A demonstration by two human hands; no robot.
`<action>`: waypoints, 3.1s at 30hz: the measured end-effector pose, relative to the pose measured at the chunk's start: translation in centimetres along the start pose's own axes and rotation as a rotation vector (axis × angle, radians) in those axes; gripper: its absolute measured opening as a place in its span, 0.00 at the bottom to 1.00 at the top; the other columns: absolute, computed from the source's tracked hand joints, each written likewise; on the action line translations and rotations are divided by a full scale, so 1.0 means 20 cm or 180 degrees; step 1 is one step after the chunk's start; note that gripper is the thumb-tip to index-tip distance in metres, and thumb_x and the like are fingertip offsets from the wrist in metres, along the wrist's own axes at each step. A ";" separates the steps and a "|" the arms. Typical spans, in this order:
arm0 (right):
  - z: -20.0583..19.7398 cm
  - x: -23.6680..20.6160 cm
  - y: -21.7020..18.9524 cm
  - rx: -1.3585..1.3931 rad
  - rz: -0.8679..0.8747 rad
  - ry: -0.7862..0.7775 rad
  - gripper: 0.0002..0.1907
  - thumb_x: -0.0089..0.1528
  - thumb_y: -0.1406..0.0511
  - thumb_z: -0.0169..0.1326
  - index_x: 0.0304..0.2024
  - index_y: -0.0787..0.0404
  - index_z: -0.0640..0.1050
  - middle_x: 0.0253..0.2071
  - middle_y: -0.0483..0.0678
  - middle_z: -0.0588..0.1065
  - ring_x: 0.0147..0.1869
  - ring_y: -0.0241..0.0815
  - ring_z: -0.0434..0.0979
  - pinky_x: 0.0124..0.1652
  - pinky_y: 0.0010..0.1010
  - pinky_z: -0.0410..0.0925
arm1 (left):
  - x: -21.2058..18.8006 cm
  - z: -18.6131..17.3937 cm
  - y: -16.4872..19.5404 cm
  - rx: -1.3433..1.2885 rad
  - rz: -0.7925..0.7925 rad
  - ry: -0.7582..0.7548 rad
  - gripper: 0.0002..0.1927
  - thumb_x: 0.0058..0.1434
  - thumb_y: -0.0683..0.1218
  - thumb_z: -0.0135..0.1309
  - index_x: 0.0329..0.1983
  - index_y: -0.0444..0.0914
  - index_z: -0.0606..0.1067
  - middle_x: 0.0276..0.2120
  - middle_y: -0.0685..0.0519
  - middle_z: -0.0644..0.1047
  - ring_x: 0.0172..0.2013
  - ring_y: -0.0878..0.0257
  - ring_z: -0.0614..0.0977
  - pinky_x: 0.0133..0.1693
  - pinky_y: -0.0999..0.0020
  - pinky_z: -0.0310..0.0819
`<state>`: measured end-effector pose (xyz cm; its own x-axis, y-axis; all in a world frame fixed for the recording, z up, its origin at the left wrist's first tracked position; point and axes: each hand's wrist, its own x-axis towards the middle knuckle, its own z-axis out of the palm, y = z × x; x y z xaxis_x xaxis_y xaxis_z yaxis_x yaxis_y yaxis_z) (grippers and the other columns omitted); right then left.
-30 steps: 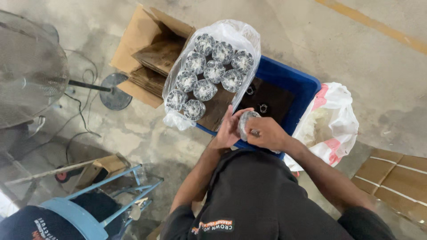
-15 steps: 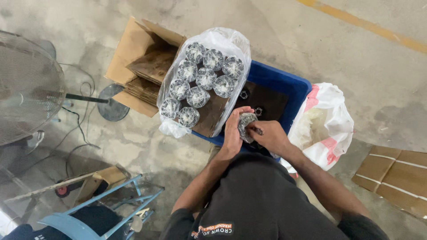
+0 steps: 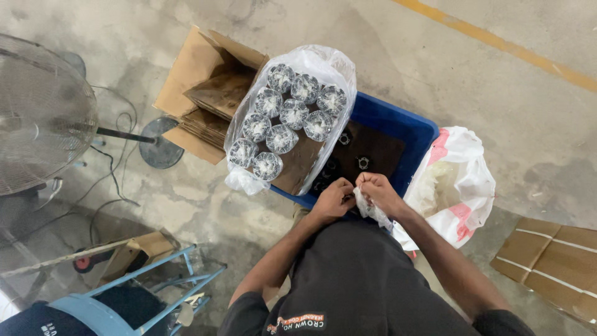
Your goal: The person works at a multi-station production machine, fitting small black round components into the machine's stations and using a plier-like tool to adjust or secure parts. They then move to a nearby bin, wrap finished components in plastic sheeting, and place the wrapped items on a board beside the bin.
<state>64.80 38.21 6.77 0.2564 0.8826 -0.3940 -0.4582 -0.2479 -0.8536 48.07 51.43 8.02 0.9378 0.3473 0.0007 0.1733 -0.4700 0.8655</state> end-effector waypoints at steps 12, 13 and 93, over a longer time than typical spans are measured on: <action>0.35 0.24 -0.46 -0.2481 -0.1450 0.1021 0.15 0.61 0.61 0.58 0.48 0.60 0.78 0.39 0.55 0.80 0.40 0.47 0.81 0.42 0.35 0.72 | 0.11 0.05 -0.10 -0.5053 -0.1032 0.0436 0.13 0.75 0.45 0.44 0.55 0.35 0.74 0.47 0.51 0.80 0.47 0.61 0.82 0.50 0.64 0.76; 0.34 0.32 -0.48 -0.2544 -0.1481 0.0902 0.17 0.61 0.61 0.56 0.51 0.59 0.78 0.41 0.56 0.80 0.42 0.50 0.82 0.43 0.37 0.72 | 0.09 -0.01 -0.11 -0.5211 -0.1087 0.0387 0.15 0.73 0.45 0.43 0.57 0.36 0.74 0.49 0.51 0.80 0.49 0.61 0.82 0.54 0.64 0.76; 0.10 0.09 -0.26 -0.0867 -0.0974 0.0400 0.08 0.66 0.68 0.56 0.44 0.68 0.80 0.41 0.43 0.77 0.45 0.30 0.72 0.45 0.23 0.66 | 0.27 -0.01 -0.14 -0.2442 -0.0343 0.1503 0.12 0.70 0.39 0.49 0.28 0.35 0.68 0.24 0.58 0.66 0.30 0.70 0.66 0.33 0.72 0.61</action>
<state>65.99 41.87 11.20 0.4552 0.8805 -0.1326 -0.1075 -0.0935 -0.9898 52.61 54.73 5.77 0.6779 0.7341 -0.0405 -0.1536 0.1952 0.9687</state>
